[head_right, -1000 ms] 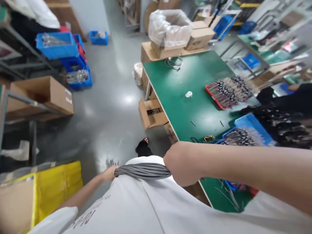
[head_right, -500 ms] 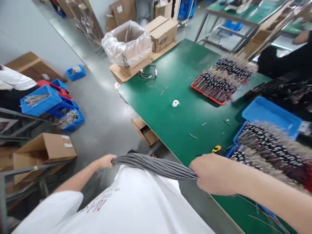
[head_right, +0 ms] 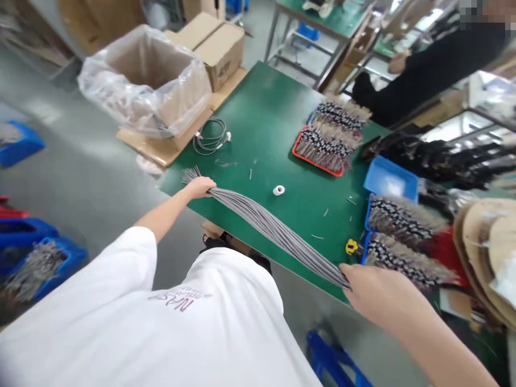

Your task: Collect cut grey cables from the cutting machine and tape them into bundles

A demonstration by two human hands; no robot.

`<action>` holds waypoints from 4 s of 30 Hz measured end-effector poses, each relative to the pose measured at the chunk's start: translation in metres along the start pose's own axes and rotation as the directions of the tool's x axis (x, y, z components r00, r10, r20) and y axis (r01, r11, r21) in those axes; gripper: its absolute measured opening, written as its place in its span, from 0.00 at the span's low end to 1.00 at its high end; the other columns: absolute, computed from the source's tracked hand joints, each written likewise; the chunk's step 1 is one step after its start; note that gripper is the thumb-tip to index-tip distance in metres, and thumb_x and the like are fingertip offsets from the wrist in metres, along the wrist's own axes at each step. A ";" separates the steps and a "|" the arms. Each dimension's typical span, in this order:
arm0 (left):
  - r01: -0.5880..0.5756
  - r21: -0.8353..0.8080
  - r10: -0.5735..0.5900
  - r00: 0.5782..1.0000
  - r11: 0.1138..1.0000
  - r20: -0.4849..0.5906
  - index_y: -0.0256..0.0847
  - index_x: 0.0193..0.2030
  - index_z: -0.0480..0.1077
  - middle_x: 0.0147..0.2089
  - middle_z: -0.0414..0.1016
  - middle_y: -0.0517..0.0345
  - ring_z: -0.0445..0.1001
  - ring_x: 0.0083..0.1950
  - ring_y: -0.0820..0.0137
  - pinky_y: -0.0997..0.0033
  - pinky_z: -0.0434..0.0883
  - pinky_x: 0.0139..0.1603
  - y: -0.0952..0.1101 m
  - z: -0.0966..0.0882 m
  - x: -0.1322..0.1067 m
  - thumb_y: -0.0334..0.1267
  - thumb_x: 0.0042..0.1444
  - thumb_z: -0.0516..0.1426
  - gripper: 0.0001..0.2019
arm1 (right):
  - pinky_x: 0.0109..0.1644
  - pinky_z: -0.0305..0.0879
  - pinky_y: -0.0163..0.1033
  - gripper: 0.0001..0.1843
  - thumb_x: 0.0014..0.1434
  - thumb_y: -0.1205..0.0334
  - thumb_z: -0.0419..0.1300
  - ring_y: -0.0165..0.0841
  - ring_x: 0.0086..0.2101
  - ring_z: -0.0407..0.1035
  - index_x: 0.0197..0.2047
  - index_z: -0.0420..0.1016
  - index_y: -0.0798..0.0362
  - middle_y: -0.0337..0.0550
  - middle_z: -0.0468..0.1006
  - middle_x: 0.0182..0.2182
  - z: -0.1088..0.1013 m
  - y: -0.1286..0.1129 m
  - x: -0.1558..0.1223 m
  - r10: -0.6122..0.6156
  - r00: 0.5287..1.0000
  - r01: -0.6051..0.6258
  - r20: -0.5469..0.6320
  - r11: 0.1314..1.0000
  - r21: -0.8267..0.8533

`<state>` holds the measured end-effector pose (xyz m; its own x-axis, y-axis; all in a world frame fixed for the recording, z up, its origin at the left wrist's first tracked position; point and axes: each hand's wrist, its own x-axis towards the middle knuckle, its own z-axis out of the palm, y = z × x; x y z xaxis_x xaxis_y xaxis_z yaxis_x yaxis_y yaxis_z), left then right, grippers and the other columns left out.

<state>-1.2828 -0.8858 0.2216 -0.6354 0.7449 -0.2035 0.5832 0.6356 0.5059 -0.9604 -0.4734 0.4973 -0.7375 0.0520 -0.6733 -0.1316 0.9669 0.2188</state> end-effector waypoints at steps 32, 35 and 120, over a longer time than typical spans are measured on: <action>-0.142 -0.127 0.165 0.967 0.982 0.195 0.45 0.39 0.72 0.37 0.78 0.52 0.75 0.42 0.59 0.67 0.63 0.43 0.119 0.131 0.052 0.35 0.45 0.62 0.12 | 0.38 0.62 0.39 0.14 0.59 0.61 0.52 0.42 0.38 0.77 0.43 0.77 0.49 0.48 0.83 0.38 0.156 0.019 0.078 -0.028 0.969 -0.087 0.246 0.892 0.443; -0.161 -0.050 0.167 0.970 0.986 0.174 0.43 0.40 0.72 0.37 0.77 0.50 0.75 0.43 0.59 0.66 0.63 0.43 0.120 0.134 0.055 0.35 0.48 0.61 0.10 | 0.39 0.62 0.38 0.15 0.59 0.63 0.50 0.41 0.40 0.76 0.43 0.77 0.50 0.48 0.82 0.39 0.209 0.015 0.110 -0.048 0.987 -0.035 0.153 0.868 0.496; 0.414 -0.843 -0.251 0.906 0.343 0.342 0.36 0.49 0.73 0.46 0.76 0.49 0.75 0.40 0.67 0.72 0.73 0.34 0.120 0.161 -0.028 0.57 0.50 0.62 0.28 | 0.39 0.69 0.35 0.21 0.52 0.62 0.66 0.36 0.38 0.75 0.50 0.75 0.55 0.44 0.82 0.40 0.094 -0.164 0.295 -0.450 0.893 0.136 0.025 0.323 0.937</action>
<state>-1.1128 -0.7978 0.1529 -0.5483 0.5846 -0.5979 -0.4895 0.3553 0.7963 -1.0940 -0.5935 0.1960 -0.5822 -0.3826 -0.7174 0.4773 0.5535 -0.6825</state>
